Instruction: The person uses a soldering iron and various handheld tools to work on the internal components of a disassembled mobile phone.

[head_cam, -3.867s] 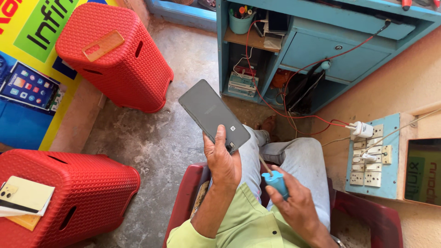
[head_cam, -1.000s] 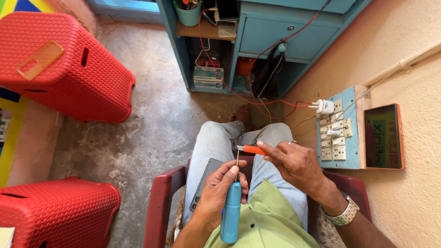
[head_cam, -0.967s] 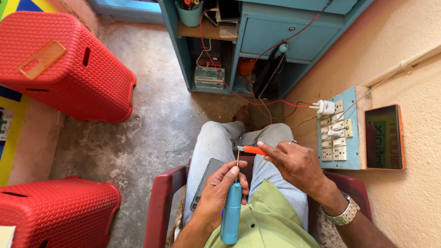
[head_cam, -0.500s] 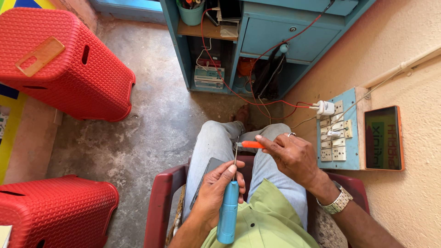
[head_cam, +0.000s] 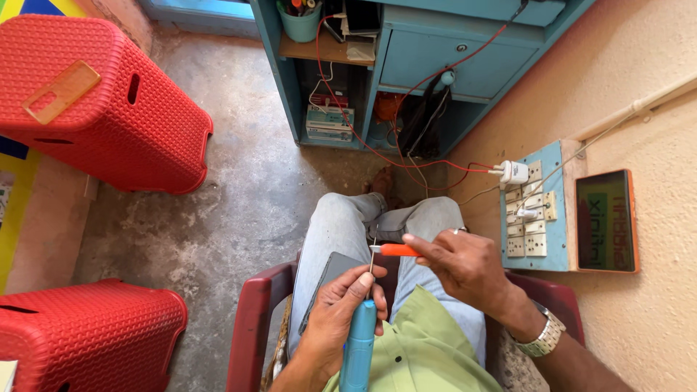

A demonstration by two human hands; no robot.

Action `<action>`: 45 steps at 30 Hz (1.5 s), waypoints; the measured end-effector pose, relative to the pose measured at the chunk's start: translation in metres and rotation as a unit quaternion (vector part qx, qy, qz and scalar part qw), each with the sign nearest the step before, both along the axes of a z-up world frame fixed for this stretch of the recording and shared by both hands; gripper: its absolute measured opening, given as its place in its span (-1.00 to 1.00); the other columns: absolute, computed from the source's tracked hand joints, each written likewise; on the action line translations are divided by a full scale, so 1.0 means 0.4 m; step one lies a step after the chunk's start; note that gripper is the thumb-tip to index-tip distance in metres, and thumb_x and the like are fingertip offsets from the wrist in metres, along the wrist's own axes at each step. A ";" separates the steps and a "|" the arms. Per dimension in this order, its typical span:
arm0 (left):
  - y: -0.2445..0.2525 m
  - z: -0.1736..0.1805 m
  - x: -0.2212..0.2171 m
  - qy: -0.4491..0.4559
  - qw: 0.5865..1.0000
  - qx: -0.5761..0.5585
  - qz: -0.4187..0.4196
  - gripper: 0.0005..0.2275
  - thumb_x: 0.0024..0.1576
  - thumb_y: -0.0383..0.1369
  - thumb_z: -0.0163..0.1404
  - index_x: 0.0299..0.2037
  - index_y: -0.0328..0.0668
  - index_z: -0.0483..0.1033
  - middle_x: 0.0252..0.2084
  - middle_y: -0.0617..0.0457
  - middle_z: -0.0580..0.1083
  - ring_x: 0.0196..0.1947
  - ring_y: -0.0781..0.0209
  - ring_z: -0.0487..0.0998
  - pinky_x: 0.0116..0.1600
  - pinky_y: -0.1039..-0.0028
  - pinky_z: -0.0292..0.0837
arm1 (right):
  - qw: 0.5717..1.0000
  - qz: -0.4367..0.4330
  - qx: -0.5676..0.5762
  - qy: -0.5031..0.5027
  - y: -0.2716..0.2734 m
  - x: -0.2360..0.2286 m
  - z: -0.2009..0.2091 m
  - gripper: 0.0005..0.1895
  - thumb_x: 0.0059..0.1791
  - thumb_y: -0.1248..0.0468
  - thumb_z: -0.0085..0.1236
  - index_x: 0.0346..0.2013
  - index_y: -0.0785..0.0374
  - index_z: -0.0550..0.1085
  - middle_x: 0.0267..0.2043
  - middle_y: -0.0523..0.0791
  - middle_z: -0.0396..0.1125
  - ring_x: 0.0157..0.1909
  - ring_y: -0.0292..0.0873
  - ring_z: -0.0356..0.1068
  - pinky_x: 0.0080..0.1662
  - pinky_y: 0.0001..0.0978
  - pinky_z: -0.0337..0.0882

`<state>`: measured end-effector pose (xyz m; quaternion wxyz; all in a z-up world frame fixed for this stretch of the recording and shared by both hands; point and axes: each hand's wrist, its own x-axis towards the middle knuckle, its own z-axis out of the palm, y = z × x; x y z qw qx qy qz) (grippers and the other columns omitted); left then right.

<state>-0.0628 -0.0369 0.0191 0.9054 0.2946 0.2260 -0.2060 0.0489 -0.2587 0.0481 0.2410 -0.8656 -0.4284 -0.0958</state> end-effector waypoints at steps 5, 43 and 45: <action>-0.001 0.001 -0.009 0.014 1.000 0.010 -0.013 -0.76 0.27 -0.32 -0.03 0.01 -0.33 0.54 -0.43 0.04 0.50 -0.43 0.29 0.54 -0.41 0.48 0.53 | 0.999 -0.008 -0.019 -0.032 -0.002 0.011 -0.024 -0.46 -0.04 0.25 0.26 0.25 -0.07 0.44 -0.55 -0.17 0.18 -0.54 -0.13 0.23 -0.46 -0.20 0.28; 0.005 0.029 -0.038 -0.015 0.999 -0.023 -0.023 -0.75 0.29 -0.29 -0.05 0.01 -0.34 0.53 -0.41 0.00 0.49 -0.43 0.26 0.52 -0.39 0.46 0.52 | 1.000 0.004 0.023 -0.018 0.002 -0.009 0.019 -0.46 -0.06 0.26 0.28 0.23 -0.03 0.45 -0.53 -0.16 0.23 -0.55 -0.13 0.25 -0.47 -0.23 0.27; 0.008 0.026 -0.038 -0.010 0.999 -0.019 -0.024 -0.75 0.29 -0.30 -0.05 0.00 -0.34 0.52 -0.41 0.00 0.48 -0.43 0.26 0.52 -0.39 0.46 0.52 | 0.999 -0.012 0.003 -0.034 0.001 0.002 0.008 -0.48 -0.06 0.26 0.30 0.21 -0.01 0.47 -0.55 -0.15 0.22 -0.57 -0.12 0.24 -0.48 -0.20 0.25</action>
